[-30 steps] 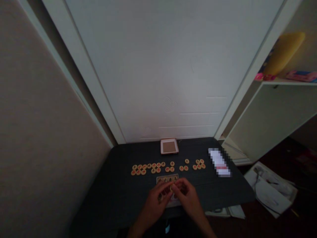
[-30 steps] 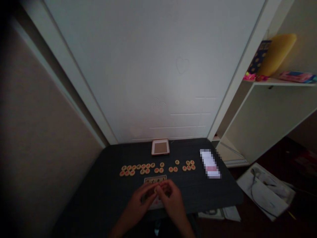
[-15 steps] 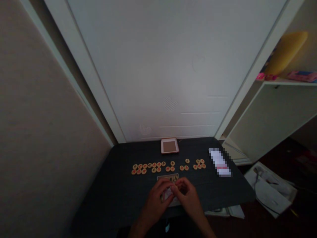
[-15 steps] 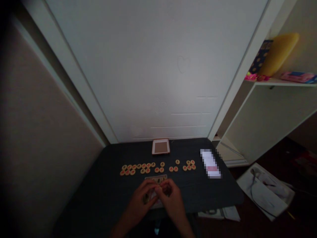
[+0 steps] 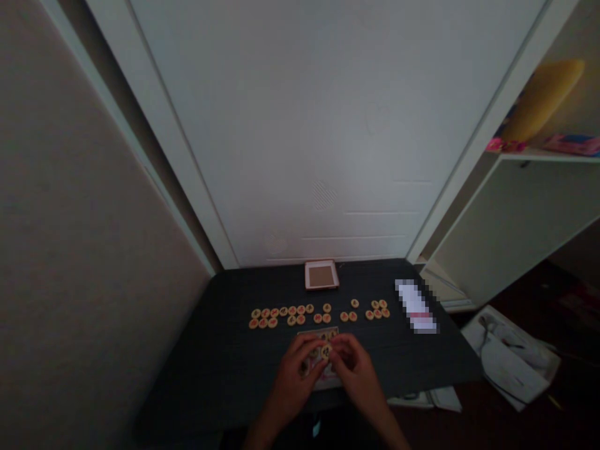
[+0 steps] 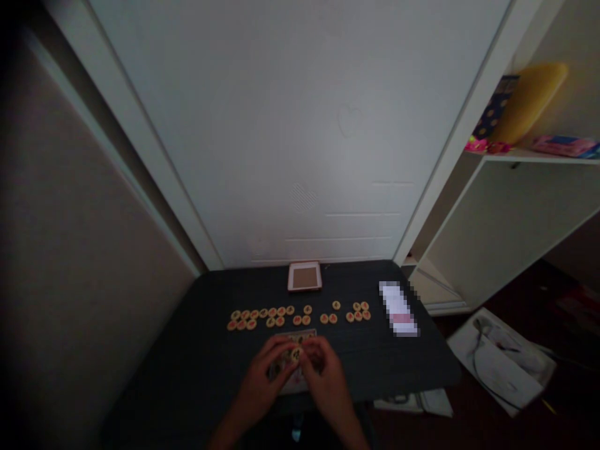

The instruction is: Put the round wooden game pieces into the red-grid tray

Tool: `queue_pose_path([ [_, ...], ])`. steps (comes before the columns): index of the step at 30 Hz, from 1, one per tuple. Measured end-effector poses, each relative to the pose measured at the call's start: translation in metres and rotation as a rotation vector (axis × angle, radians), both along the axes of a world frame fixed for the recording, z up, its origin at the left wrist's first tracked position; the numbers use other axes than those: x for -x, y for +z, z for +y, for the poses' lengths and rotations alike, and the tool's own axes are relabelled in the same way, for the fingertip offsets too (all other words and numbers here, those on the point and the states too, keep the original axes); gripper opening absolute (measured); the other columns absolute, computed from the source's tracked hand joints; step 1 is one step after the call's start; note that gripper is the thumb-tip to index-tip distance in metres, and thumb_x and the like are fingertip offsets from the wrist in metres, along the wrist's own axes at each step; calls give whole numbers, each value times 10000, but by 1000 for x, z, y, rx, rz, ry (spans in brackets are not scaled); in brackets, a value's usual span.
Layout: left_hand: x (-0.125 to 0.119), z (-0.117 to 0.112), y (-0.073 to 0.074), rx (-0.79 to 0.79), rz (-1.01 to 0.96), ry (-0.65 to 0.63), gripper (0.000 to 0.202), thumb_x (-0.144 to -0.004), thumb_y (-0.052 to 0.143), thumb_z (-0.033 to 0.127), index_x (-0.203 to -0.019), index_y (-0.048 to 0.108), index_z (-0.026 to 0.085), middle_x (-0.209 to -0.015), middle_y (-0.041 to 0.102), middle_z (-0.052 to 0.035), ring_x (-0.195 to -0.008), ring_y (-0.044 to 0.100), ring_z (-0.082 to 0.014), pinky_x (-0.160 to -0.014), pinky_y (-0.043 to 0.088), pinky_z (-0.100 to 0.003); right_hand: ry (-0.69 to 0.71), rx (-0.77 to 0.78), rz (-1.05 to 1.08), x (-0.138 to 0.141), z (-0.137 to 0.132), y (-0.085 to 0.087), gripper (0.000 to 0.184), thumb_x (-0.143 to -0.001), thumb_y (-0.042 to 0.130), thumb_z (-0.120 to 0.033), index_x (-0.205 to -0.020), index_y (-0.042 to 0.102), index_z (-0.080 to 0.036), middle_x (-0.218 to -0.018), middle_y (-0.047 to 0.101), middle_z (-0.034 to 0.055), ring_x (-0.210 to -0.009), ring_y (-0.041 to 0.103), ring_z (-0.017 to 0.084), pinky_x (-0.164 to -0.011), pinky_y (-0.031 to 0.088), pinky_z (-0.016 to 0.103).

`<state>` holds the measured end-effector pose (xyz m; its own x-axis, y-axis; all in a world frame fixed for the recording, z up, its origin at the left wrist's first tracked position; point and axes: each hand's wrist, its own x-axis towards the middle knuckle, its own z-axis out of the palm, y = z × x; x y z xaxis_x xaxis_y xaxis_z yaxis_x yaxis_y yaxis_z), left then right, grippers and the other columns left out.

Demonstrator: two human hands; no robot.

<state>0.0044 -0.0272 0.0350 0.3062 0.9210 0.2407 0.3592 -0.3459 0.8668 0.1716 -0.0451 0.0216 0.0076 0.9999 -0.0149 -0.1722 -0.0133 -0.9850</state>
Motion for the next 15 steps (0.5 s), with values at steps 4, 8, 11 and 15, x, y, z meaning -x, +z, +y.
queue_pose_path([
  [4, -1, 1, -3, -38, 7, 5, 231, -915, 661, 325, -1140, 701, 288, -1126, 677, -61, -1083, 633, -242, -974, 517, -396, 1, 9, 47, 0, 2, -5, 342, -776, 794, -458, -934, 606, -219, -874, 711, 29, -816, 682, 207, -742, 527, 314],
  [8, -2, 0, -2, -61, 29, -23, 218, -915, 665, 327, -1124, 712, 288, -1081, 697, -59, -1045, 639, -242, -945, 530, -394, -14, 39, 57, 1, 3, -3, 340, -762, 800, -476, -851, 605, -213, -771, 680, -1, -722, 656, 179, -669, 512, 278],
  [11, -2, 0, 0, -63, 36, -35, 226, -918, 664, 314, -1138, 709, 296, -1094, 700, -55, -1059, 633, -240, -964, 518, -397, -25, 54, 9, -1, 3, 1, 350, -779, 774, -509, -806, 611, -201, -748, 675, 0, -716, 647, 176, -672, 503, 271],
  [15, 0, 0, -2, -49, 37, -37, 245, -908, 674, 311, -1150, 710, 295, -1098, 702, -59, -1061, 637, -245, -942, 533, -395, -20, 58, -78, -5, 2, 5, 369, -821, 713, -555, -808, 629, -196, -743, 693, 11, -701, 642, 177, -645, 485, 259],
])
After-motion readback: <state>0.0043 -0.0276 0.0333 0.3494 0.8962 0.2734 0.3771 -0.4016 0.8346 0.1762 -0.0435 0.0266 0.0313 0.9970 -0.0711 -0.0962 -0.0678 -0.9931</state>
